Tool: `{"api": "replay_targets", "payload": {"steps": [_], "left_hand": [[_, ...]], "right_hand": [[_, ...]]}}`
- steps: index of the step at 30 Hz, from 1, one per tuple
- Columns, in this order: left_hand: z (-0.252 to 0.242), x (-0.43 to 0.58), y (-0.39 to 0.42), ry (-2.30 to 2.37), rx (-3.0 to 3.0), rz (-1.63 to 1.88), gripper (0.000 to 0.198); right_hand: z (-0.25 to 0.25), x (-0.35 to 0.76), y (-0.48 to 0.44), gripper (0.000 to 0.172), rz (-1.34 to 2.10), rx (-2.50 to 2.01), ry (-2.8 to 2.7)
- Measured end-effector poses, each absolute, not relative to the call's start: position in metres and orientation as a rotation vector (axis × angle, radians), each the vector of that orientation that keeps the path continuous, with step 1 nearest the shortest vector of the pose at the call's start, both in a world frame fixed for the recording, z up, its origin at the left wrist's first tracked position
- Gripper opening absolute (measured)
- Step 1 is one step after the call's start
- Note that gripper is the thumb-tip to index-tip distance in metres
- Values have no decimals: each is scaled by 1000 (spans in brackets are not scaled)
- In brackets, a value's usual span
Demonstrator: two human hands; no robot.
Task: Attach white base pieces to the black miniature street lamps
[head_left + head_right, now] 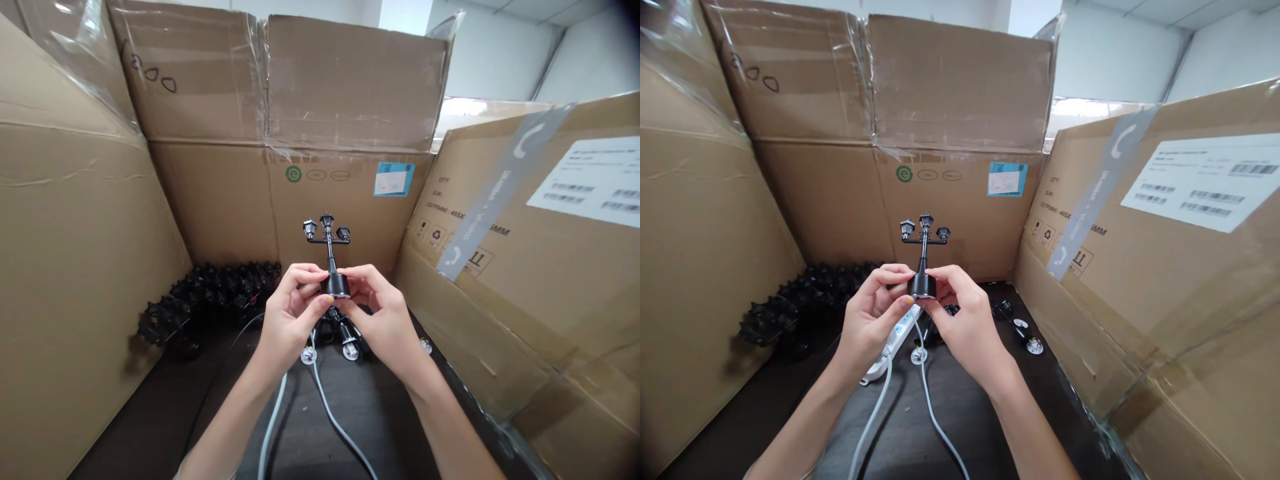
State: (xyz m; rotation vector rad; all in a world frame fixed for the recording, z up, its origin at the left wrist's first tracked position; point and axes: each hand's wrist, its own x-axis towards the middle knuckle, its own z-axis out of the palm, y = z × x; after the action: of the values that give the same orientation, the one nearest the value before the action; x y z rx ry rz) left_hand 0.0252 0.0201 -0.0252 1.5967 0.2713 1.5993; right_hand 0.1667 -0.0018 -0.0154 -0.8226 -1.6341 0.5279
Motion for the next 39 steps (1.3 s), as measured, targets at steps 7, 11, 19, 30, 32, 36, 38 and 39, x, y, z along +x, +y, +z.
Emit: {"api": "replay_targets", "payload": {"steps": [7,11,19,30,32,36,38,39], "left_hand": [[-25,26,17,340,1616,1662,16],[-25,26,17,329,1626,1666,17],[-27,27,15,372,1639,1651,20],[-25,29,11,349,1622,1671,18],[-25,29,11,359,1642,1675,17],[-26,29,12,353,1672,1684,14],[-26,30,12,356,1681,1692,13],[-26,30,12,359,1684,1693,13]], "right_hand": [[-14,166,-4,19,518,-820,-1640],[-12,167,-6,17,489,-848,-1660],[-11,170,-11,18,358,-880,-1751],[-8,168,-14,16,312,-906,-1762],[-7,169,-15,14,344,-915,-1751],[-6,172,-14,15,397,-917,-1731],[-6,173,-13,16,400,-915,-1719],[-6,173,-13,16,398,-915,-1716]]}}
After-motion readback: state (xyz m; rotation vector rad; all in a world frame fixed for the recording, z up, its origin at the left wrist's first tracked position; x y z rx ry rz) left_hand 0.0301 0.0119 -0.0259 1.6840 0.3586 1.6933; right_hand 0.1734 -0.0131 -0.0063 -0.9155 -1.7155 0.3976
